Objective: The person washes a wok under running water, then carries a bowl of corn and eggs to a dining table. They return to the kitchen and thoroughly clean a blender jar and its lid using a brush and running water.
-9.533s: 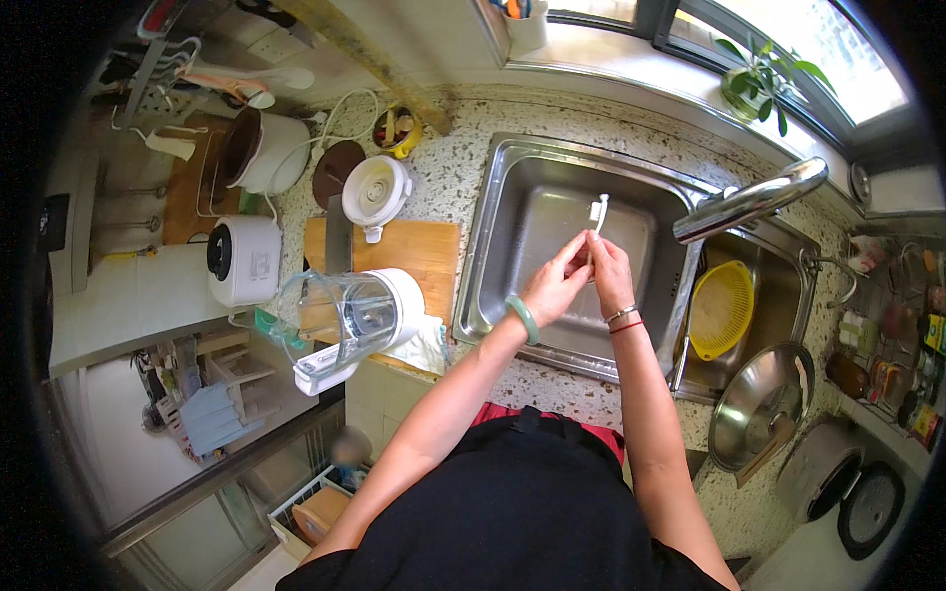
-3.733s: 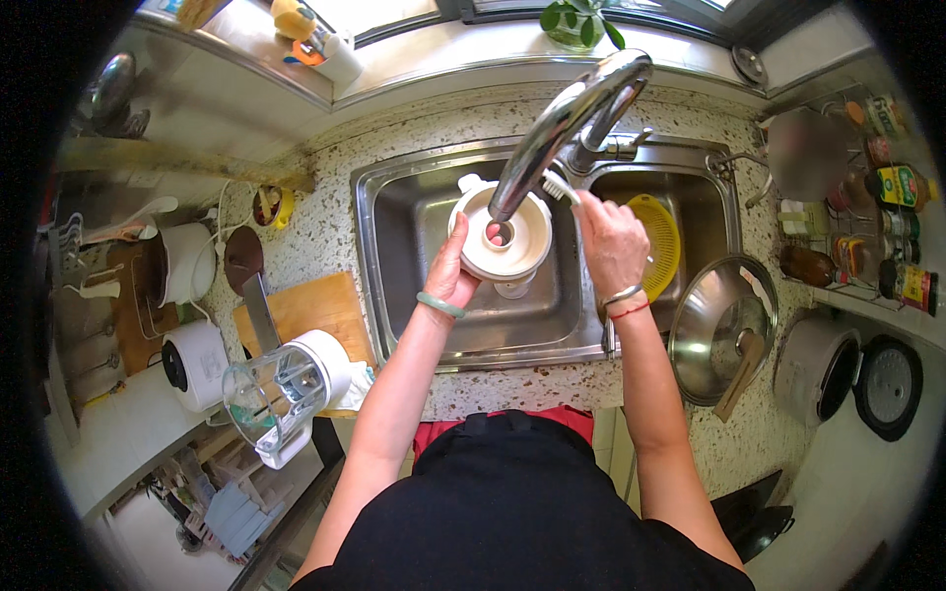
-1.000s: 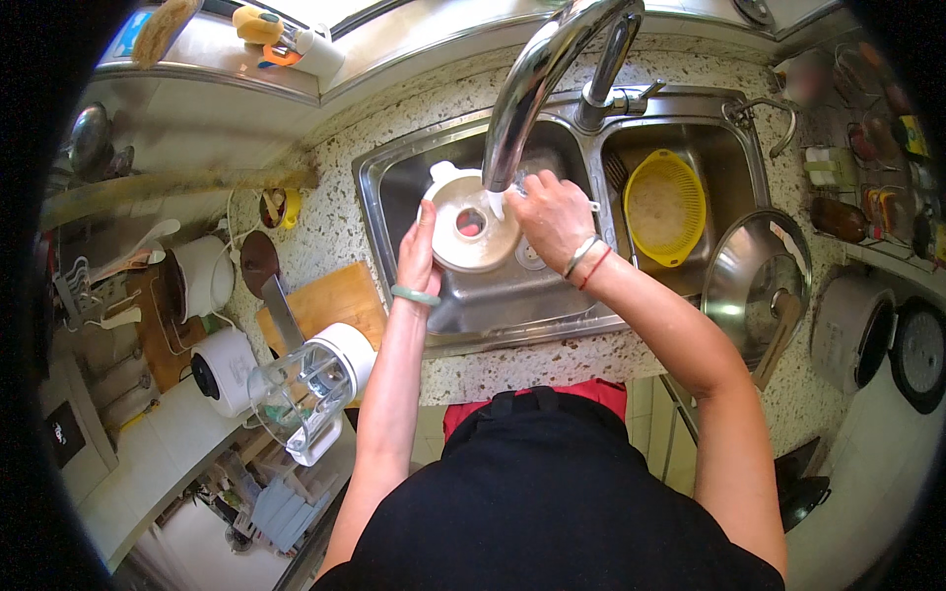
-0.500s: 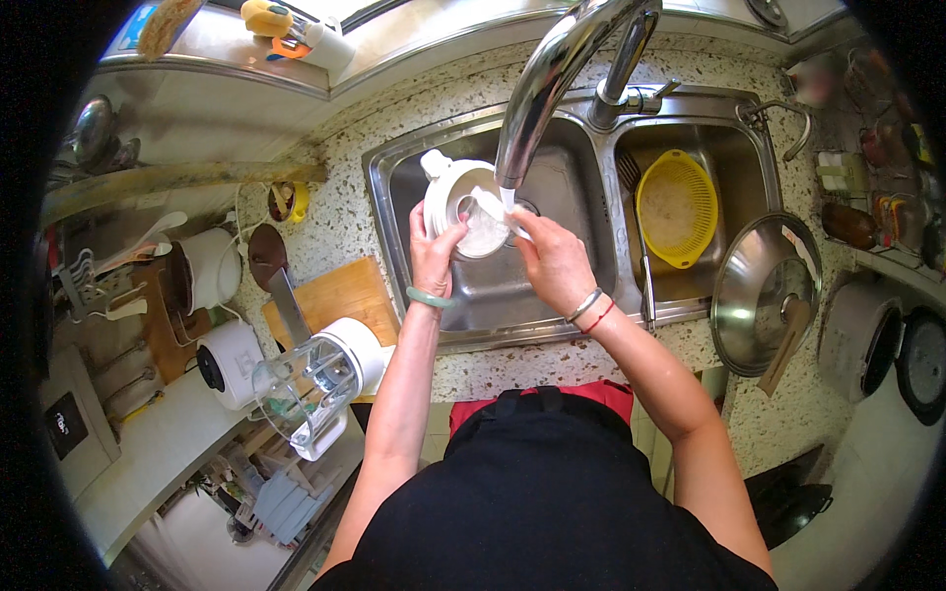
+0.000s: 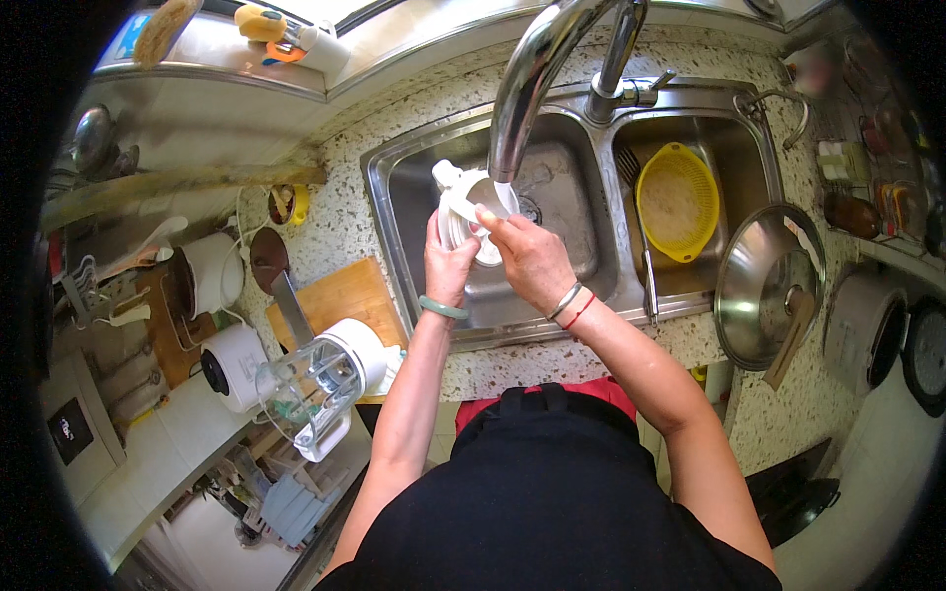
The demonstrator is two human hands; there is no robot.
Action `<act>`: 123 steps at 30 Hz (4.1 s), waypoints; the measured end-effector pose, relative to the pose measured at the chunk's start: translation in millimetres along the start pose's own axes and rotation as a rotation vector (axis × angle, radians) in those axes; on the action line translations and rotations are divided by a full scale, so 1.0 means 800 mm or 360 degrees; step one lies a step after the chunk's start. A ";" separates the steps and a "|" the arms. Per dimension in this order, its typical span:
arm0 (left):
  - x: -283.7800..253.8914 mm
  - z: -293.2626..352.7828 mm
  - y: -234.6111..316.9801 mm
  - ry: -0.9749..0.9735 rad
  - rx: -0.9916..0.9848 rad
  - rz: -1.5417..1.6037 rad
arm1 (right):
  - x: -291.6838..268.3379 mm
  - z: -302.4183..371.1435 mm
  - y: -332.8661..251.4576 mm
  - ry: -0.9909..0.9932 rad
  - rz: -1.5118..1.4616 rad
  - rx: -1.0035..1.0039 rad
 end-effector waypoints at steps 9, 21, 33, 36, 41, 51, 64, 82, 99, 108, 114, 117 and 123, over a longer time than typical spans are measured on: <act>0.004 -0.005 -0.013 0.0064 0.0158 -0.0162 | 0.000 0.006 0.006 0.0031 -0.0030 0.0032; 0.014 0.028 0.014 -0.0390 -0.0168 0.0352 | 0.028 -0.007 0.038 -0.0020 -0.1148 0.1167; 0.005 -0.003 -0.007 -0.0396 -0.0524 0.0876 | -0.019 0.009 0.034 0.0086 0.0171 0.0293; 0.017 -0.002 -0.003 -0.0183 -0.0555 0.0625 | -0.041 0.002 0.035 -0.0102 0.0464 0.0266; 0.031 0.006 -0.003 -0.0220 -0.0405 0.0401 | -0.048 -0.003 0.008 0.0037 -0.0240 0.0541; 0.024 0.019 -0.007 -0.0386 -0.0341 0.0394 | -0.008 -0.016 0.019 -0.0073 -0.0189 0.0277; 0.042 -0.002 -0.009 -0.0159 -0.0414 0.0405 | -0.032 -0.003 0.001 -0.0373 -0.0453 0.0572; 0.047 -0.008 -0.034 -0.0260 -0.0592 0.0298 | -0.155 -0.200 0.184 0.0948 0.0636 0.0308; 0.064 -0.012 -0.022 -0.0209 -0.0315 0.0211 | -0.162 -0.216 0.188 0.0790 0.0837 0.0417; 0.062 -0.019 -0.027 -0.0355 -0.0422 0.0251 | -0.165 -0.217 0.192 0.0758 0.0790 0.0448; 0.066 -0.013 -0.018 -0.0061 -0.0167 0.0300 | -0.151 -0.146 0.141 0.0950 0.0830 0.0381; 0.059 -0.024 -0.023 -0.0200 -0.0295 0.0315 | -0.105 -0.062 0.056 0.0410 0.0391 0.0111; 0.060 -0.025 -0.033 -0.0324 -0.0383 0.0279 | -0.029 0.012 0.019 -0.0298 0.0029 0.0501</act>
Point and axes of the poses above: each hand's wrist, its own z-axis away from the middle knuckle, its own x-axis out of the palm, y = z × x, the point moved 2 cm from there along -z, towards the middle knuckle, and after that the axes turned 11 degrees about y, right-handed, at the moved point
